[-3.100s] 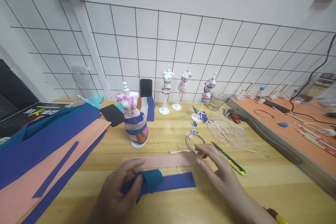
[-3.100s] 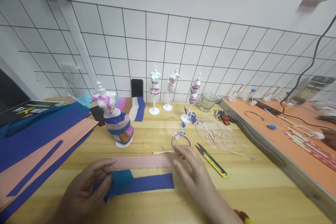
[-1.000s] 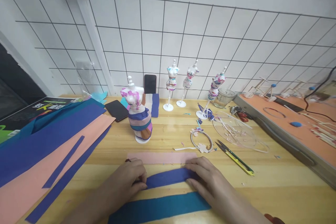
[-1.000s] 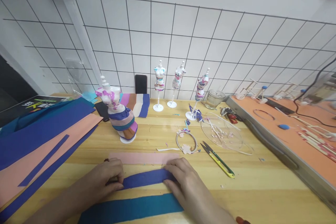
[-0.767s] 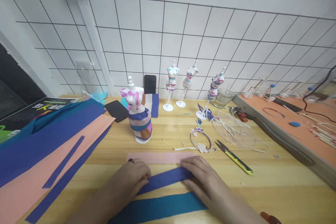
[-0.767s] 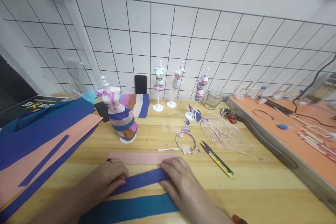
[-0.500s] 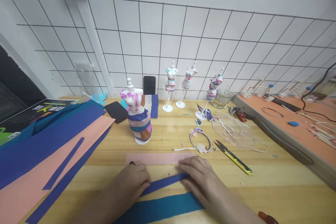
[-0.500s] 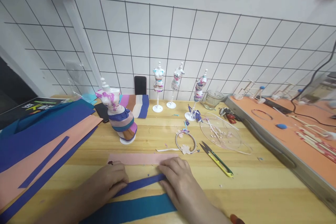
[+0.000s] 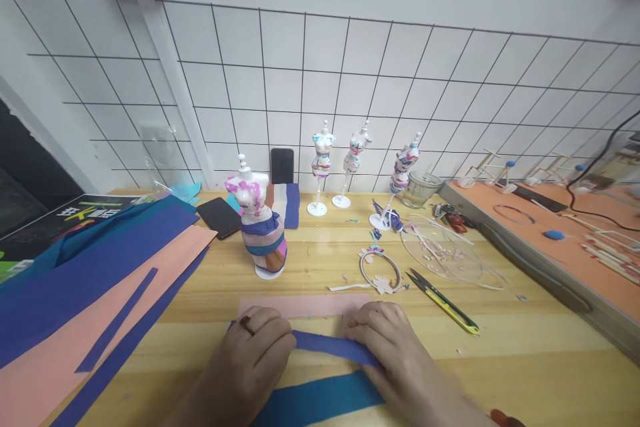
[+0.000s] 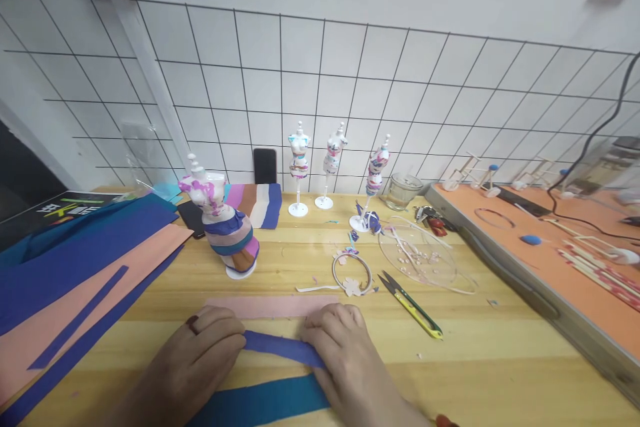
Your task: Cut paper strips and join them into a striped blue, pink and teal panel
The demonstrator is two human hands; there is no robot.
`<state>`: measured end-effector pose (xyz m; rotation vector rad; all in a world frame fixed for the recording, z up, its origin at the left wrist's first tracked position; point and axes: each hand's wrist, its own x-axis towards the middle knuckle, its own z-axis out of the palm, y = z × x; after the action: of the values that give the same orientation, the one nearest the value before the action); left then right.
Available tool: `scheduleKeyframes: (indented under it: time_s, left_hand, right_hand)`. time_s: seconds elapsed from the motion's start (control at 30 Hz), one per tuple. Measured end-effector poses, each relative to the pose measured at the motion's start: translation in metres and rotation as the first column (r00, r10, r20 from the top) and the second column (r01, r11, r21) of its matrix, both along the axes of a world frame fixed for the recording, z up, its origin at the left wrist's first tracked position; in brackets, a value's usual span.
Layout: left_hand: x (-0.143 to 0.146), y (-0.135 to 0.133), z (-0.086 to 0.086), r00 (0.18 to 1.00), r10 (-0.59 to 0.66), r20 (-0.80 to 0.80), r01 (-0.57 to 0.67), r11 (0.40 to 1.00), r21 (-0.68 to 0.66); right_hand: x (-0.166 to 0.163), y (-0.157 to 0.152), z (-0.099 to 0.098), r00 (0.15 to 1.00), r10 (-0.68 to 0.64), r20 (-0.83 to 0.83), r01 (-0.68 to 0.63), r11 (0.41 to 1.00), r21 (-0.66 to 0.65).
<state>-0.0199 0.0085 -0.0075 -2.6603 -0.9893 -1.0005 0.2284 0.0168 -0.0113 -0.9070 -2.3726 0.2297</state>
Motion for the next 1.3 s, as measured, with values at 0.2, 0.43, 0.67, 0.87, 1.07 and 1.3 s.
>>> scheduleKeyframes:
  time_s: [0.2,0.43,0.67,0.87,1.07,1.3]
  left_hand:
    - [-0.001,-0.008,0.006,0.993,-0.05,0.105,0.067,0.983,-0.168]
    - [0.001,-0.015,-0.014,0.962,0.219,0.164,-0.014,0.637,-0.77]
    - [0.009,-0.006,-0.001,0.965,0.203,0.165,0.034,0.528,-0.848]
    - [0.009,-0.005,0.004,0.971,0.189,0.147,-0.002,0.622,-0.783]
    - [0.011,-0.006,0.002,0.972,0.168,0.163,0.011,0.662,-0.749]
    - [0.011,-0.006,0.004,0.974,0.211,0.079,-0.071,0.619,-0.783]
  right_hand:
    - [0.01,0.002,-0.003,0.995,0.055,-0.084,-0.045,0.992,0.119]
    - [0.01,-0.001,-0.011,0.987,0.111,-0.113,-0.085,0.974,0.212]
    - [0.007,-0.006,0.009,0.989,0.102,0.106,-0.108,0.993,0.051]
    - [0.012,-0.011,0.009,0.983,0.035,0.178,-0.004,0.985,-0.173]
    - [0.001,-0.005,0.003,0.997,0.02,0.07,-0.003,0.972,-0.234]
    - [0.001,-0.003,0.004,0.998,-0.023,0.052,0.036,0.963,-0.267]
